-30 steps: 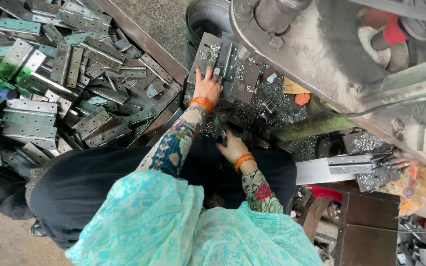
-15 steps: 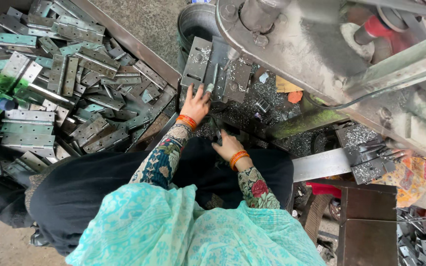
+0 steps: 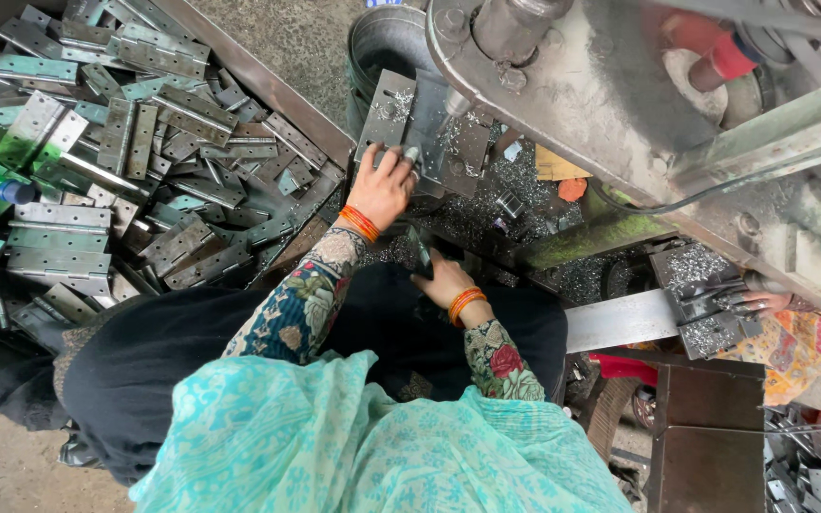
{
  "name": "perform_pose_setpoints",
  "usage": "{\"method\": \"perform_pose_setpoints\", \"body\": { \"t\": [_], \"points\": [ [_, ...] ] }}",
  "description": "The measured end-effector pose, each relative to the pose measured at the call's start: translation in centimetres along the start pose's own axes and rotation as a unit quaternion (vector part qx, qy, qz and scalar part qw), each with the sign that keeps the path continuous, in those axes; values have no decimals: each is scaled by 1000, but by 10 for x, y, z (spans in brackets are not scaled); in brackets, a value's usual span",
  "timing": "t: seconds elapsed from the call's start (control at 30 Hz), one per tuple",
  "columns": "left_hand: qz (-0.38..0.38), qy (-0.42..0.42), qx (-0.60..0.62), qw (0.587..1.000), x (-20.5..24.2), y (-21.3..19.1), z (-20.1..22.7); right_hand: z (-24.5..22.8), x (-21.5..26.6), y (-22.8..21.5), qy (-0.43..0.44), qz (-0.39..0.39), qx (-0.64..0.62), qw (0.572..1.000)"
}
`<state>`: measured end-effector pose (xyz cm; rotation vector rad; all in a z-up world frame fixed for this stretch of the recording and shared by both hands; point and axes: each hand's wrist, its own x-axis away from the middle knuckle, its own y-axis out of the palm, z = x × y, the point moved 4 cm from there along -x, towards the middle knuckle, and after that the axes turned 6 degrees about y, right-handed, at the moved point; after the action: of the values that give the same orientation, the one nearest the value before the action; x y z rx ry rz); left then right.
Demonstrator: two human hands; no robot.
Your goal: The person operates a metal press machine, repeatedly placing rectangular metal pieces into the press, activating the mechanism, and removing the processed pieces. The person handles the metal pieces one at a time, placing them into a bin after processing.
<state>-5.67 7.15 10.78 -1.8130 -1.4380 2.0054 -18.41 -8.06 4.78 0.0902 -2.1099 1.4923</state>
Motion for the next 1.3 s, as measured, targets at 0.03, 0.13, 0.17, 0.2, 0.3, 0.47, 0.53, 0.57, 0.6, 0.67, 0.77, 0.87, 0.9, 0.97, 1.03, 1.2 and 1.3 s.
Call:
{"method": "perform_pose_setpoints", "body": {
  "t": [0.03, 0.13, 0.17, 0.2, 0.3, 0.47, 0.53, 0.57, 0.6, 0.67, 0.77, 0.87, 0.9, 0.97, 1.03, 1.2, 1.3],
  "points": [
    [7, -41, 16, 999, -3, -10, -3, -3, -1, -5, -28, 12, -13, 999],
    [25, -195, 115, 974, -3, -25, -12, -2, -10, -26, -92, 86, -67, 990],
    [29, -263, 181, 947, 1, -23, -16, 0, -14, -35, -101, 135, -95, 981],
    [34, -328, 244, 912, 6, -19, -20, 2, -20, -45, -111, 185, -124, 969],
    [104, -425, 341, 832, 14, 4, -28, 9, -43, -65, -139, 233, -385, 882],
    [61, -424, 438, 790, -4, 61, -50, 26, -62, -98, -162, 275, -583, 747],
    [5, -385, 329, 862, -7, 66, -55, 23, -54, -108, -165, 376, -461, 787],
    [-11, -343, 204, 917, -8, 63, -57, 17, -49, -110, -158, 437, -345, 815],
    [-27, -294, 75, 953, -9, 59, -57, 8, -44, -111, -149, 491, -223, 829],
    [-99, -278, 44, 954, -2, 59, -50, -17, -41, -101, -196, 481, -39, 853],
    [-118, -260, 96, 954, 10, 56, -34, -47, -50, -84, -207, 422, 85, 879],
    [-163, -217, 134, 953, 22, 59, -7, -57, -56, -65, -190, 363, 105, 906],
    [-189, -198, 136, 952, 25, 61, 3, -56, -54, -60, -184, 347, 108, 913],
    [-241, -175, 103, 949, 24, 69, 6, -50, -51, -62, -184, 344, 74, 918],
    [-279, -155, 75, 945, 25, 78, 7, -36, -39, -54, -163, 301, 49, 938],
    [-290, -147, 105, 940, 23, 92, -3, -3, 3, -9, -42, 123, 28, 991],
    [-344, -127, 79, 927, 15, 96, -10, 1, 13, 13, 29, 47, 9, 998]
  ]
}}
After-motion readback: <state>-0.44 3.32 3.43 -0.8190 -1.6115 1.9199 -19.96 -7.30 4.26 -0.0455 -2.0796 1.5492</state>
